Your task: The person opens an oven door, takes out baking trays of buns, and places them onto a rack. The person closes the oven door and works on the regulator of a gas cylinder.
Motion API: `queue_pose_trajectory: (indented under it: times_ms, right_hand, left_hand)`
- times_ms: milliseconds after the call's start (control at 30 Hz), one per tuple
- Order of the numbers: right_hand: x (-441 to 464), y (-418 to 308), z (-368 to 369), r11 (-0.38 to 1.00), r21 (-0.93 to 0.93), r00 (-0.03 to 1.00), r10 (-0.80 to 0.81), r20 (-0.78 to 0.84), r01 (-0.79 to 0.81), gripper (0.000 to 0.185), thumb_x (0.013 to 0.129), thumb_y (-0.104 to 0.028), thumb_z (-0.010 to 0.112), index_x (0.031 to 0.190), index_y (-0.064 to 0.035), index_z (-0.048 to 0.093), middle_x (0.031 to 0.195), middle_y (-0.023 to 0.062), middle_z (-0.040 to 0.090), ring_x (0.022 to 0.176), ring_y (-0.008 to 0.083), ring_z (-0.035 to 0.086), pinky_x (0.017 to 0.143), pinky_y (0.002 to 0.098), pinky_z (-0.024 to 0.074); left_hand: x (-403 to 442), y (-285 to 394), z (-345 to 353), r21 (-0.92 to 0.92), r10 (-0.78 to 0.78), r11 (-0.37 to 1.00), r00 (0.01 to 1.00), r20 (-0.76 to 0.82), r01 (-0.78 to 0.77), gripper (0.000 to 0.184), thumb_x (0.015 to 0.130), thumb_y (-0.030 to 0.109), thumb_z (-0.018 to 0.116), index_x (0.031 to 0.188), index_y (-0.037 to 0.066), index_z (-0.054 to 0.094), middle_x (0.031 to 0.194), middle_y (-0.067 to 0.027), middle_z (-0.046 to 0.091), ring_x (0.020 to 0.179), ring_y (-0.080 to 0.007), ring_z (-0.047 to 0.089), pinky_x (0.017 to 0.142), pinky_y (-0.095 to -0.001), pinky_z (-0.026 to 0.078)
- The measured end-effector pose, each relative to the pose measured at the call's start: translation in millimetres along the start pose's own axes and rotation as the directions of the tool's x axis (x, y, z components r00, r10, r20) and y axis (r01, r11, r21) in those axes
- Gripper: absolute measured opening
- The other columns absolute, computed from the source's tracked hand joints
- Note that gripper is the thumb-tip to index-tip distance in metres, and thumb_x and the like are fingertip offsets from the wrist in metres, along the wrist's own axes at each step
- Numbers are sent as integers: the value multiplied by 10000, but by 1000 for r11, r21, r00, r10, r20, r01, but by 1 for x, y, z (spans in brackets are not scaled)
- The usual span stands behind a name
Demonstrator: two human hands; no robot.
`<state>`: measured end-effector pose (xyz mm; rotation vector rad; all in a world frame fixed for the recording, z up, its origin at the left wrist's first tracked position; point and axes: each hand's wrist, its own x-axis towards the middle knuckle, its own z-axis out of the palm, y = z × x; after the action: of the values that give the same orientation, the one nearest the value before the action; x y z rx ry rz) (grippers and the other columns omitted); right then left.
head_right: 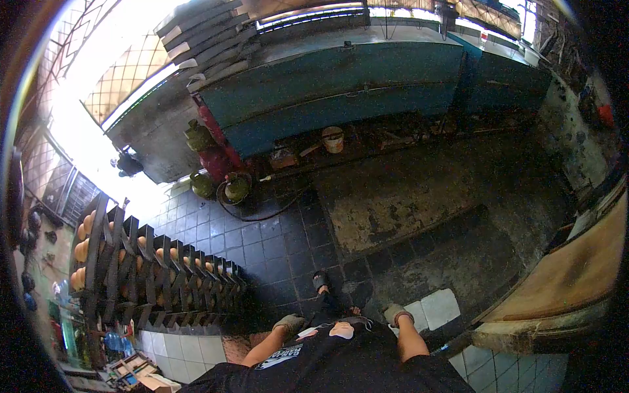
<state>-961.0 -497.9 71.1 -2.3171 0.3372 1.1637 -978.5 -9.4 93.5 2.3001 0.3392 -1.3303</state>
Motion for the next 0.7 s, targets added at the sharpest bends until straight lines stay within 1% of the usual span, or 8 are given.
queue_pose_trajectory:
  times_ms: [67,100,167,300,367,600,667,700]
  right_hand:
    - [-14,-10,-7,999,-40,999,-26,-26,25,442,1030,-264,593,1354,-42,794,1388,236,778,1218,380,785,982,499,624]
    - [-17,-12,-8,996,-81,997,-52,-50,48,451,1030,-275,591,1365,-48,790,1409,237,768,1258,390,769,1017,502,612]
    - [3,4,7,996,-75,996,-56,-64,51,451,1029,-286,595,1367,-63,794,1417,229,766,1282,394,756,1041,500,602]
    - [37,29,27,994,-103,997,-41,-60,35,436,1023,-280,613,1373,-101,802,1433,201,764,1307,387,744,1071,493,592]
    - [17,15,16,998,-70,999,-12,-37,10,431,1021,-273,620,1375,-108,803,1440,195,762,1310,386,742,1076,491,589]
    - [6,8,15,993,-97,996,-72,-50,67,433,1004,-238,627,1376,-105,805,1435,197,765,1307,398,740,1077,491,583]
    - [8,7,14,991,-119,996,-71,-50,64,437,1000,-236,622,1371,-94,805,1436,204,763,1315,406,733,1084,490,579]
    - [8,6,14,989,-138,997,-67,-46,60,441,997,-235,618,1367,-84,805,1437,211,760,1323,415,727,1090,490,575]
  left_hand:
    - [27,-25,12,282,295,919,955,-30,-275,620,986,349,593,1504,25,699,1543,-261,685,1436,-415,654,1184,-464,500]
    - [20,-19,9,282,294,919,955,-29,-275,620,986,349,593,1504,25,699,1543,-261,685,1436,-415,654,1184,-464,500]
    - [-10,8,-4,-121,-14,993,999,-35,10,589,1011,352,580,1486,27,708,1535,-246,695,1426,-412,659,1178,-464,502]
    - [-11,4,-4,-87,16,996,999,-28,-18,586,1014,363,577,1482,37,712,1540,-242,691,1433,-421,651,1178,-471,502]
    - [16,-18,7,239,255,940,967,-14,-245,583,1021,378,566,1476,49,723,1542,-248,687,1436,-432,645,1182,-475,500]
    - [8,-21,8,67,172,983,984,-41,-169,587,1029,388,550,1486,64,724,1555,-245,678,1454,-433,628,1193,-480,491]
    - [-6,-15,2,286,301,913,954,6,-290,625,1007,410,577,1500,49,710,1571,-254,667,1467,-439,618,1201,-478,483]
    - [-2,-17,5,284,301,914,954,4,-289,625,1007,410,577,1500,49,710,1571,-254,667,1467,-439,618,1201,-478,483]
